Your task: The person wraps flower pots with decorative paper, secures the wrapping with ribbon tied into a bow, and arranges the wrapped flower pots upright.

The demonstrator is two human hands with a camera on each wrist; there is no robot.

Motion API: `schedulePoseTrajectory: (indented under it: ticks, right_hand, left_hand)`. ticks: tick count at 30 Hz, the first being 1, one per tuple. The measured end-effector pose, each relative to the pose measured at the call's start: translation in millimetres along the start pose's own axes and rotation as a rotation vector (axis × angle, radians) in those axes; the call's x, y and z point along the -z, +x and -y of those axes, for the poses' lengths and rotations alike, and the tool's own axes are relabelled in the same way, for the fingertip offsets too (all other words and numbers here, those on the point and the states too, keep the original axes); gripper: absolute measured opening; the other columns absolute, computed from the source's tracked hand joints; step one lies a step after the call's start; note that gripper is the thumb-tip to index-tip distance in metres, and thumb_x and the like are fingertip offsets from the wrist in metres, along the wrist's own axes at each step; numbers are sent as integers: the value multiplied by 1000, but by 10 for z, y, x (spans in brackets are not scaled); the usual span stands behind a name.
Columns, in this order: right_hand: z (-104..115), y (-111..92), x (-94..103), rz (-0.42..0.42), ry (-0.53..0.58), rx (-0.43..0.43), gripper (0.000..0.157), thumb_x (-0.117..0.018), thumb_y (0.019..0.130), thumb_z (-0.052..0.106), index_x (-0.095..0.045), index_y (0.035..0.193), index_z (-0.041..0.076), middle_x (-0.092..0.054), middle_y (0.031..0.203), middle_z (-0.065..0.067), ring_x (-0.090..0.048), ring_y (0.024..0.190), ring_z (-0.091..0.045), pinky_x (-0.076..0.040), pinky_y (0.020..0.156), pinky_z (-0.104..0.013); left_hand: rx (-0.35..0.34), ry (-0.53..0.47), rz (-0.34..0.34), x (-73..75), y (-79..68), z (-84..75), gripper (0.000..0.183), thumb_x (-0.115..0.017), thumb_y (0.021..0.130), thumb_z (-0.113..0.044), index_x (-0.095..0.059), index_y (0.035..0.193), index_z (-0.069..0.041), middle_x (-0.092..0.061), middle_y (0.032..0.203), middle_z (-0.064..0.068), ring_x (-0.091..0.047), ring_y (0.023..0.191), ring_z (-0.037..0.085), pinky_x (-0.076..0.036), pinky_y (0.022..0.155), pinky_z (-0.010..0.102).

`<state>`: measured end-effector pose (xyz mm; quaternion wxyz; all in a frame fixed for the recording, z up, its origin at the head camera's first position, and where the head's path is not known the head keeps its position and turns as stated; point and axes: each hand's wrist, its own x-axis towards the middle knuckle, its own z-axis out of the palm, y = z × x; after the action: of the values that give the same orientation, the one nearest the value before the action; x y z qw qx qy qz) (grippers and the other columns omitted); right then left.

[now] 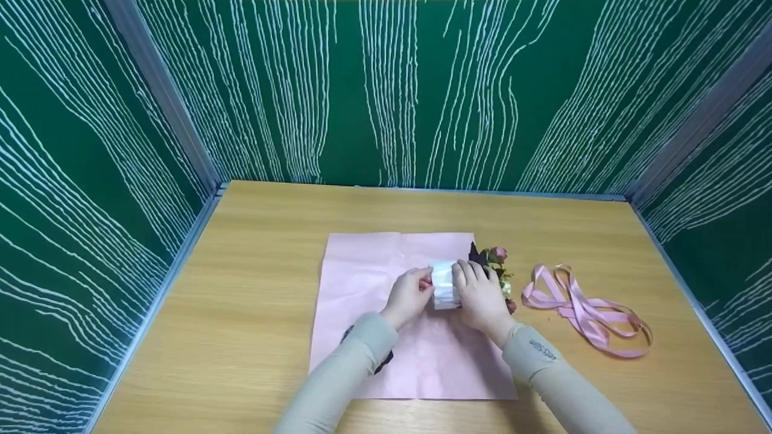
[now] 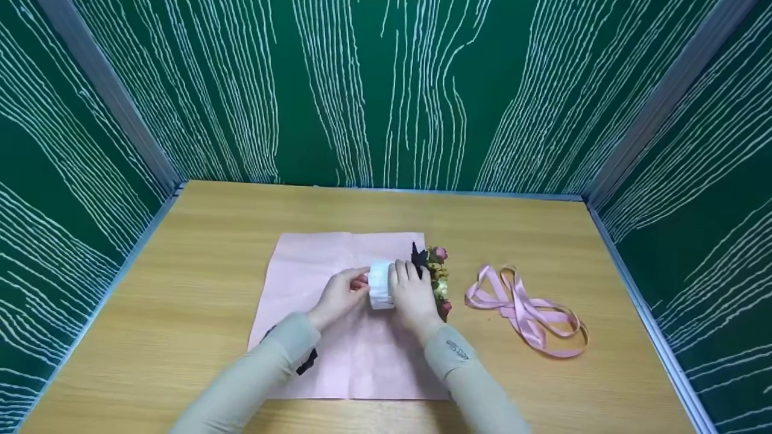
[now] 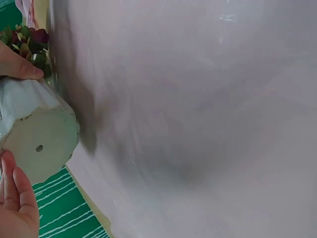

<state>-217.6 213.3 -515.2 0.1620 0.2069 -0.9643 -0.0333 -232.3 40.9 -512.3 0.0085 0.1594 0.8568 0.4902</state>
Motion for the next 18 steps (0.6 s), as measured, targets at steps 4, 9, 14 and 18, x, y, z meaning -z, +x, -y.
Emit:
schedulePoseTrajectory:
  ticks: [4, 9, 14, 18]
  right_hand:
    - [-18, -31, -17, -8, 42, -11, 91, -86, 50, 20, -46, 127, -6, -52, 128, -22, -49, 117, -38, -41, 95, -57]
    - [-46, -60, -54, -21, 34, -12, 90, -85, 50, 19, -47, 127, -7, -53, 127, -23, -50, 115, -38, -43, 93, -57]
    - [-68, -66, -80, 6, 41, -32, 89, -84, 51, 18, -46, 128, -6, -52, 128, -23, -50, 116, -38, -42, 94, -58]
    - [-84, -64, -99, 14, 45, -43, 90, -84, 50, 18, -46, 128, -6, -53, 128, -22, -50, 116, -37, -42, 93, -57]
  left_hand:
    - [-12, 19, 4, -32, 3, 4, 38, -61, 85, 3, -58, 122, 7, -64, 90, 8, -60, 80, 13, -50, 73, 17]
    - [-22, 32, 6, -68, 2, -20, 35, -61, 84, 5, -60, 119, 8, -65, 90, 10, -62, 81, 17, -51, 74, 19]
    - [-18, 45, 16, -82, 2, -39, 35, -60, 83, 6, -61, 119, 7, -65, 91, 10, -63, 82, 16, -51, 74, 17]
    - [-43, 49, 1, -100, 6, -49, 33, -59, 83, 7, -62, 115, 8, -66, 91, 11, -63, 82, 18, -51, 74, 18]
